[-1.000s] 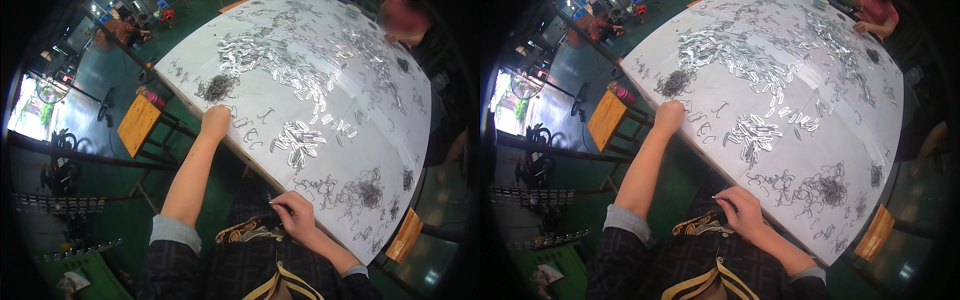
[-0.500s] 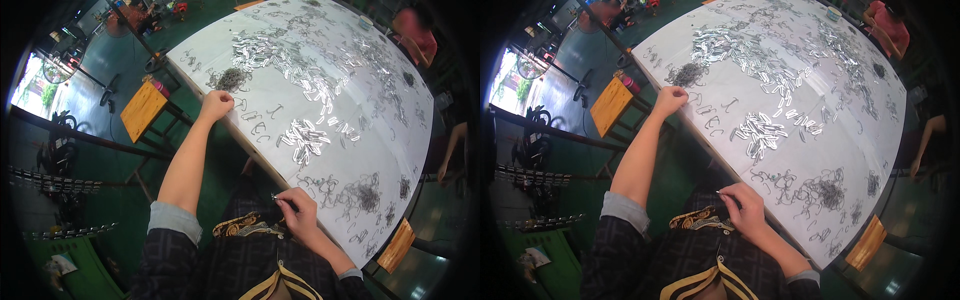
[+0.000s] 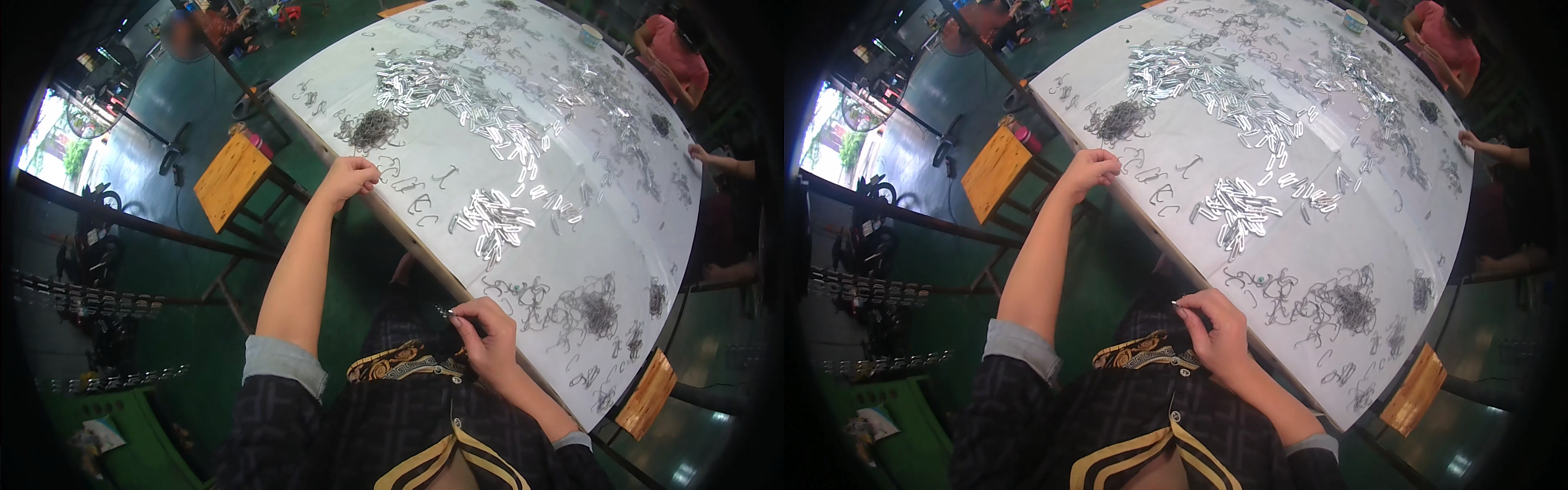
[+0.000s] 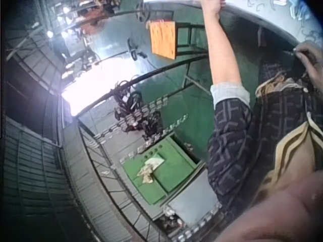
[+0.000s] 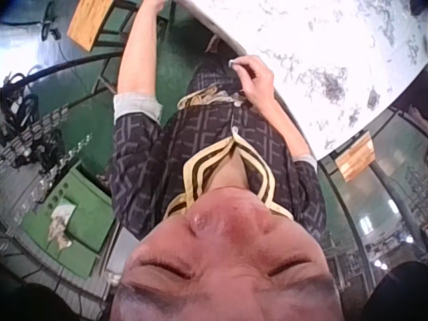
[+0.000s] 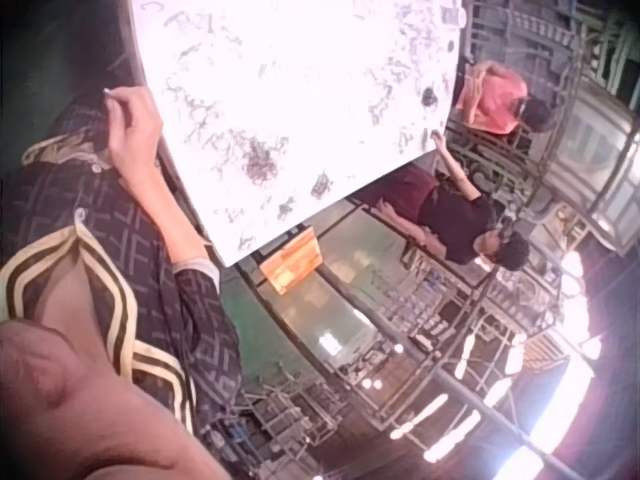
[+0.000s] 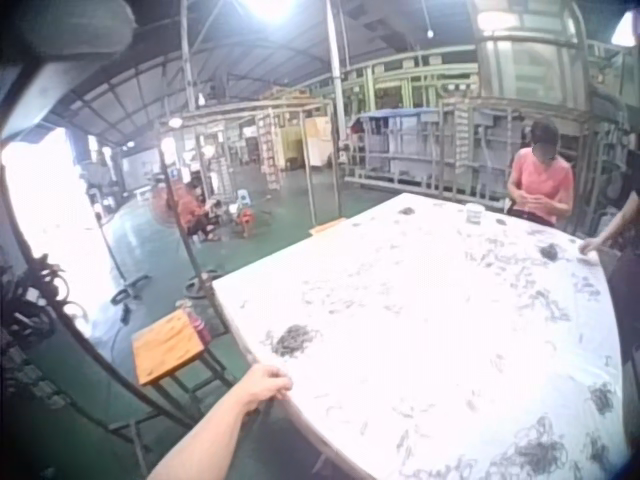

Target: The person repeatedly picks up small metal hooks and flat metal pieces from a table, connects them by hand, and places the assembled units onto a hanging rack to the left. The process is repetitive and involves handling individual components one at a time.

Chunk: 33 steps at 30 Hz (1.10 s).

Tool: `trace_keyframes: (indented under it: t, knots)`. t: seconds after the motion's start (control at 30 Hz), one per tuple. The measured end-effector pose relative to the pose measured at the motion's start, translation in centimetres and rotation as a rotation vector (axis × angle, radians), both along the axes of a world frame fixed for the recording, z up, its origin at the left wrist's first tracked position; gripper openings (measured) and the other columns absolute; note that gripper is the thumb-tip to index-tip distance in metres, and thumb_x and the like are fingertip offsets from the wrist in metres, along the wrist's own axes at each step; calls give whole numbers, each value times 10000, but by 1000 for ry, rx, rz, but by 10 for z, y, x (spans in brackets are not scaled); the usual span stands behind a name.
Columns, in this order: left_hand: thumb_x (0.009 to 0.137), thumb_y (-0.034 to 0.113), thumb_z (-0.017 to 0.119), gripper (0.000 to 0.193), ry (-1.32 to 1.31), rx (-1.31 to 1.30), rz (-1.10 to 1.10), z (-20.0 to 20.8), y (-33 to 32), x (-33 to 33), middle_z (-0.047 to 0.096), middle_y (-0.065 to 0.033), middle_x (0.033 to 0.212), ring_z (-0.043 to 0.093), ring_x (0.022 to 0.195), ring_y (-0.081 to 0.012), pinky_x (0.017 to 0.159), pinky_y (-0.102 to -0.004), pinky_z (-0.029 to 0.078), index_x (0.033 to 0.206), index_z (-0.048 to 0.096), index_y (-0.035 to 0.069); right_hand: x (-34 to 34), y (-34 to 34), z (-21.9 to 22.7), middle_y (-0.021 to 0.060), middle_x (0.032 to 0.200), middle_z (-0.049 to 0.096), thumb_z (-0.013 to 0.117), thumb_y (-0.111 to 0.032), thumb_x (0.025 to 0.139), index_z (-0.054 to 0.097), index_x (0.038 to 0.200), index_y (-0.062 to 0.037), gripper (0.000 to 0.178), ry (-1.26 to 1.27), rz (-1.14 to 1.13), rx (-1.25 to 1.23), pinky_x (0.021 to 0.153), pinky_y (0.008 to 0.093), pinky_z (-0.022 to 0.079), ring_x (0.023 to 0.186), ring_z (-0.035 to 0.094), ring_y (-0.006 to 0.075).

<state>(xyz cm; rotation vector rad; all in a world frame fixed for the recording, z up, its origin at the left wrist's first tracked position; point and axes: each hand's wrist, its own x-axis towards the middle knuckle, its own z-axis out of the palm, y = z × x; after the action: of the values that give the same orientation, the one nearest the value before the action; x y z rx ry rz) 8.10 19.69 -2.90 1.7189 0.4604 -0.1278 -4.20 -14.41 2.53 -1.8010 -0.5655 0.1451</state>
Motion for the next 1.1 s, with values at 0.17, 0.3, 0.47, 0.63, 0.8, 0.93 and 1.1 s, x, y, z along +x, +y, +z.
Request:
trace_keyframes:
  t: [0.17,0.3,0.47,0.63,0.8,0.93,1.1]
  knots:
    - [783,132,678,111,5,127,-213,5,-21,-3,627,-22,728,567,641,-92,594,-236,462,821,663,28,2,0,-2,107,816,641,661,59,784,649,878,3,111,4,3,7,656,297,485,730,630,232]
    - [780,148,682,135,2,255,-301,13,-51,-6,612,-8,707,552,615,-88,576,-238,450,804,651,18,-3,-2,-10,106,813,639,675,57,769,649,872,1,120,-4,21,38,653,311,487,734,627,240]
    - [751,161,684,189,-89,330,-349,11,-77,-10,621,-45,666,566,618,-112,585,-267,470,785,658,-24,-2,-7,-18,97,817,631,672,32,785,649,887,-8,112,-8,66,43,649,313,483,733,618,232]
    - [733,153,668,165,-196,303,-598,4,-143,-27,669,-107,698,640,652,-185,635,-319,509,783,682,-3,-10,-12,-30,102,807,610,687,-4,777,638,897,-26,131,-16,137,22,660,346,489,746,615,272]
    - [719,153,647,135,-190,398,-723,1,-197,-42,675,-148,734,660,694,-298,664,-372,523,765,684,31,-10,-15,-29,108,814,609,691,-11,774,637,890,-31,130,-52,178,19,676,355,489,767,613,285]
    - [723,145,650,137,-158,447,-717,1,-206,-45,682,-146,757,661,714,-311,686,-388,524,795,698,38,-11,-18,-29,103,817,609,692,-14,772,638,889,-34,131,-59,175,-10,679,358,488,771,613,284]
    - [747,124,654,160,-174,379,-542,15,-190,-45,683,-159,773,667,717,-286,696,-363,523,857,710,22,-8,-19,-27,108,824,637,682,31,781,654,892,-8,121,-40,174,-10,674,332,500,757,627,250]
